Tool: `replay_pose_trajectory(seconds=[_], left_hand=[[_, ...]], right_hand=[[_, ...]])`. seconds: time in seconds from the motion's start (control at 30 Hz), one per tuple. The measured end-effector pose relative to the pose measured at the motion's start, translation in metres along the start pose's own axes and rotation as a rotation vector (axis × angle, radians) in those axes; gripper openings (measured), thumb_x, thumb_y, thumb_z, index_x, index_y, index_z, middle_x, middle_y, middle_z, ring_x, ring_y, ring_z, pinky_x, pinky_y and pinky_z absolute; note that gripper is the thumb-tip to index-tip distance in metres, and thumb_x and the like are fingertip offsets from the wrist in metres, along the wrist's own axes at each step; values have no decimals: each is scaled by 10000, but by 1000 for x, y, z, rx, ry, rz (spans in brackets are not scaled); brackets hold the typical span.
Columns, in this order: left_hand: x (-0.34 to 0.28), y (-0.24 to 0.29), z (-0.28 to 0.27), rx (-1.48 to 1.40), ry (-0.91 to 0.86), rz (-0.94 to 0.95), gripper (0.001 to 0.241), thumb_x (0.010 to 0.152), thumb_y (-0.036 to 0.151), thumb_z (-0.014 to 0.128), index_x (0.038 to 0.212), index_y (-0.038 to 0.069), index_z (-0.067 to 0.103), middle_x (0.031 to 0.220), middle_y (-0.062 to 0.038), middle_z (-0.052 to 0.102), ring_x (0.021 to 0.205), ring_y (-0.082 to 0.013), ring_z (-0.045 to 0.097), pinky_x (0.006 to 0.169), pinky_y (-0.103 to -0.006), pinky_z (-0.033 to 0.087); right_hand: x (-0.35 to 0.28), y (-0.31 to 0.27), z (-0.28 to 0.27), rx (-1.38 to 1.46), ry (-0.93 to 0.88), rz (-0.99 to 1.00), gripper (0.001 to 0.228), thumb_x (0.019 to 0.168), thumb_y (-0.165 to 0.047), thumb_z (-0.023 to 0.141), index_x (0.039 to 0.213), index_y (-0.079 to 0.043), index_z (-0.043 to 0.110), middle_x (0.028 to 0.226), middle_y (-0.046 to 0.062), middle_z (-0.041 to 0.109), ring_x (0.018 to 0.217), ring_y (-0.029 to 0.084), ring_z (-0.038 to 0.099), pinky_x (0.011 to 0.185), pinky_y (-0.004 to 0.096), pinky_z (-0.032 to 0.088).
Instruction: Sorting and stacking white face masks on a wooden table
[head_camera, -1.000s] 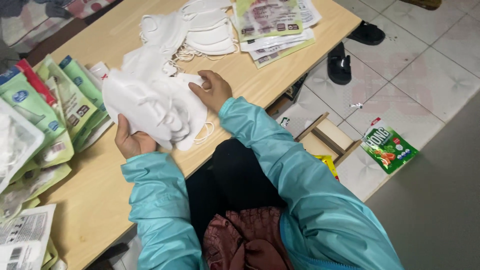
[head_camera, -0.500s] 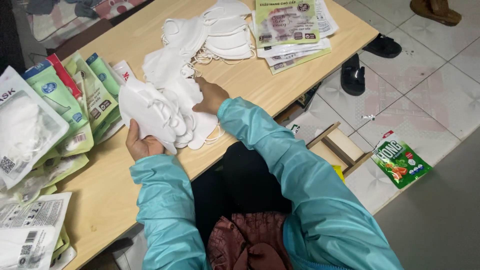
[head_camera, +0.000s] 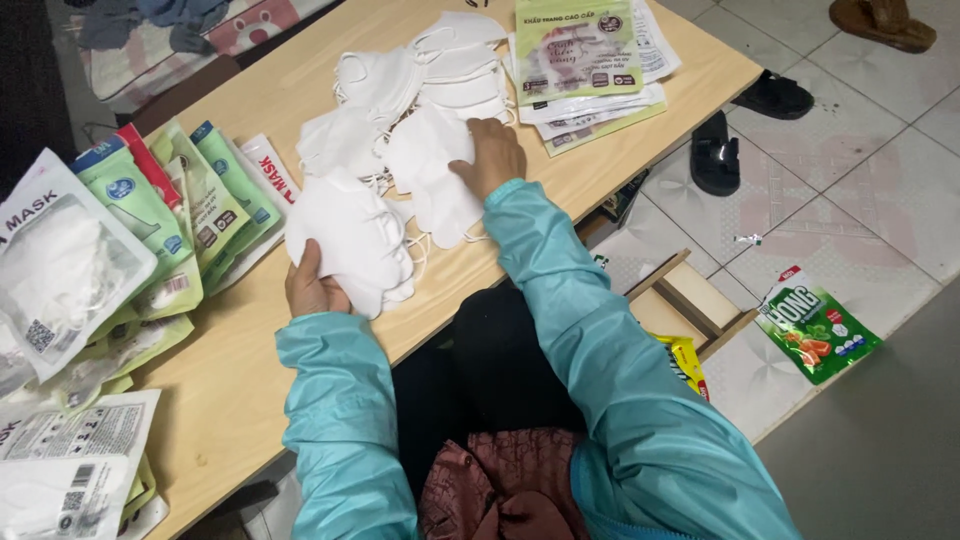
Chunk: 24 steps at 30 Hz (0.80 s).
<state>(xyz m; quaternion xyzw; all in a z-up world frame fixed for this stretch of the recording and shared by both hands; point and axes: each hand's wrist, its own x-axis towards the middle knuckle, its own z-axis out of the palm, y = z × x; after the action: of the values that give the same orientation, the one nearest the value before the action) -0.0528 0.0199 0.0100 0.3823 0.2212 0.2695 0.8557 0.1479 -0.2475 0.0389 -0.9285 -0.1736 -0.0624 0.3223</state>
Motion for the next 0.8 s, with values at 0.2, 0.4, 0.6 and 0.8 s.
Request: replay_pose_trajectory(seconds=[0.2,0.4,0.6,0.8], left_hand=[[-22,-8,29,171,84,191,301,912,114,812,1140,-8,658,949,-180,747,864,-303,793,798,-455,705],[4,-25,5,411,59,231,261,926,150,830,1104,15,695,857,-149,732,735,-245,772,639,-382,686],[-9,-20,20,405,12,213,289,978,253,779,1112,7,707,882,-155,739,761,-202,766,686,-350,682],[-21,-21,33,303,-112,174,268,1011,233,710,1133,-6,709,927,-151,729,830,-217,757,788,-362,654]], right_hand=[[-22,35,32,-83,145,10,505,862,-402,814,1276,-151,673,1250,88,596,1185,342,560,963,494,501],[-35,26,35,418,651,-369,95,984,-196,711,1058,-163,661,1008,9,666,978,244,681,893,344,528],[-23,14,42,1113,515,-180,154,953,-94,741,1091,-73,675,1013,64,672,1005,173,602,952,370,500],[-30,-43,95,933,175,-425,184,937,-112,753,1115,-121,705,1018,92,739,1033,286,714,961,438,538]])
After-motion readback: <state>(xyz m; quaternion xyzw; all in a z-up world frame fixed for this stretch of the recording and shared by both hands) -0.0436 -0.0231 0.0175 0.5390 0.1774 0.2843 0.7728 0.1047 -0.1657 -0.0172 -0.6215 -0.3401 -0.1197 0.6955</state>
